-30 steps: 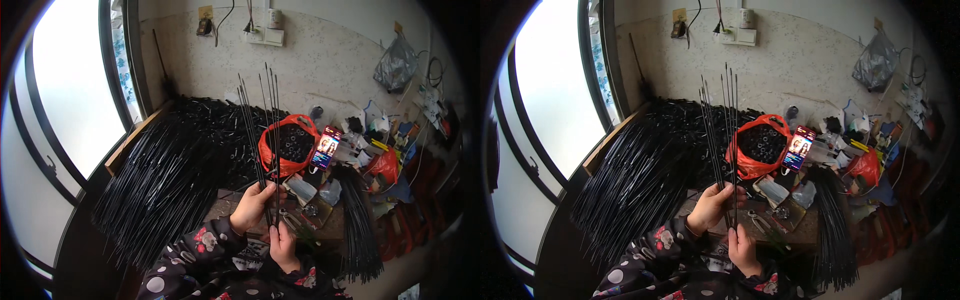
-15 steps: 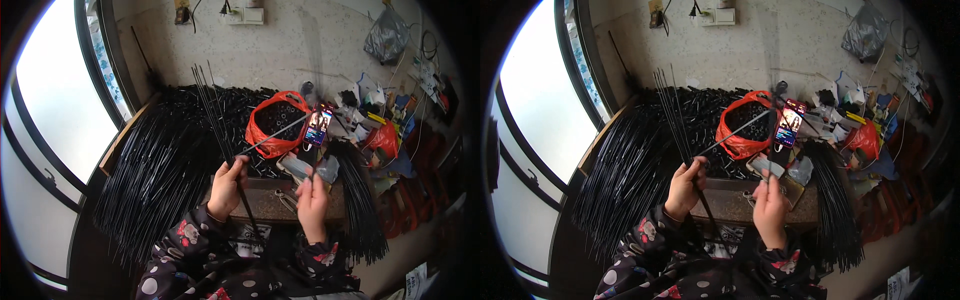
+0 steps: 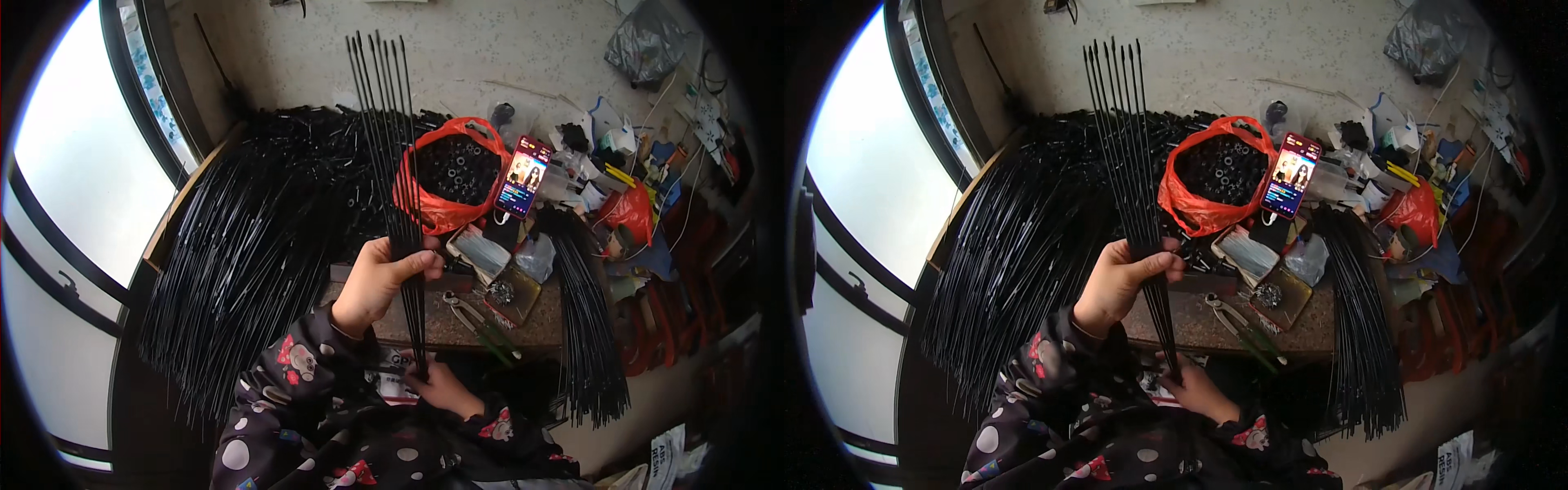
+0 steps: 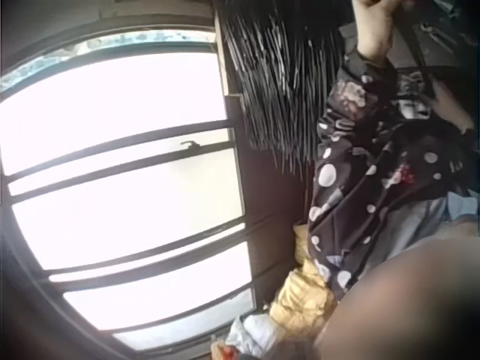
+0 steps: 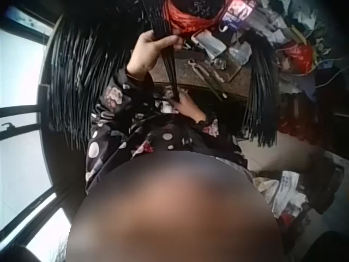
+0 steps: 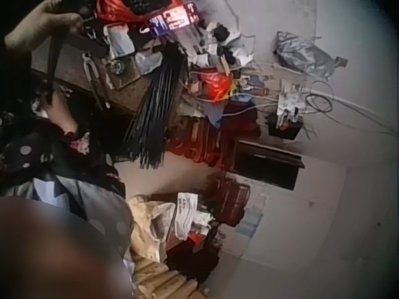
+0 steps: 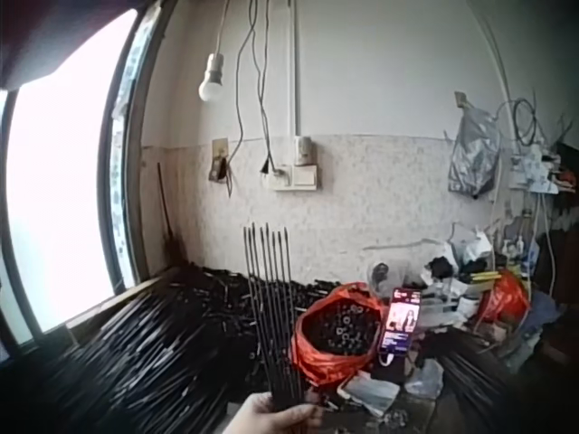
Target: The recorder uses a stripping tool and a jig to process the ends of black wires on a workbench.
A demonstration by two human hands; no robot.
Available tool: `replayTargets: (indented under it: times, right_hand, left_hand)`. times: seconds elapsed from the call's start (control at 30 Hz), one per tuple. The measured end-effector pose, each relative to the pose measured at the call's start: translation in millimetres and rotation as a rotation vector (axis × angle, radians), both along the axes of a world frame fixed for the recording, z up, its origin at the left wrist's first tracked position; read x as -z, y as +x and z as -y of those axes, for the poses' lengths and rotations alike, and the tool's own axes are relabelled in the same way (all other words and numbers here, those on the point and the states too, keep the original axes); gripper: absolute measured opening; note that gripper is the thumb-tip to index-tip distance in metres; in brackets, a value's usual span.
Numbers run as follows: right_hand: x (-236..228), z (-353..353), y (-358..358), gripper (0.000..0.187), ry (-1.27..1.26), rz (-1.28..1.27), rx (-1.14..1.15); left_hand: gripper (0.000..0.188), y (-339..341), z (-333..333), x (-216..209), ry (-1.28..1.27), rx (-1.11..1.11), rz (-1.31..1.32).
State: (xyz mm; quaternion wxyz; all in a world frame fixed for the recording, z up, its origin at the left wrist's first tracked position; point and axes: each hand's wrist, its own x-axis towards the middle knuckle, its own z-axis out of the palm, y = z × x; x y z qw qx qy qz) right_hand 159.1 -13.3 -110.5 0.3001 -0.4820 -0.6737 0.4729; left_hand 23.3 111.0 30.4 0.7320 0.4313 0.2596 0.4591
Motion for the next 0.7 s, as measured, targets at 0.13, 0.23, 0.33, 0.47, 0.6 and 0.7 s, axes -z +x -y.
replayTargets:
  times: [0.13,0.23,0.33,0.47,0.6,0.7]
  right_hand:
    - [11.2,-36.9,17.5,0.045,-0.319,-0.977,0.112]
    - [-37.1,-68.6,18.3,0.059,-0.751,-1.115,0.191]
    - [-49.6,-107.8,14.2,0.062,-0.859,-1.15,0.054]
    - [-66.0,-155.5,11.5,0.063,-0.469,-0.863,0.416]
    - [-52.5,-164.7,24.5,0.071,-0.068,-0.729,0.391]
    - [-86.5,-117.8,17.9,0.091,-0.261,-0.963,-0.192]
  left_hand:
    - [0.018,-6.4,11.1,23.6,0.177,0.228,-0.154]
    - [0.016,-18.3,28.3,57.7,0.725,0.309,-0.385]
    - [0.025,-28.8,42.5,106.9,1.001,0.414,-0.505]
    - [0.027,-24.2,31.8,140.8,1.085,0.159,-0.487]
    - [0.03,-22.5,23.2,147.4,0.871,0.084,-0.642]
    - [0.065,-25.6,27.0,171.6,1.007,-0.164,-0.869]
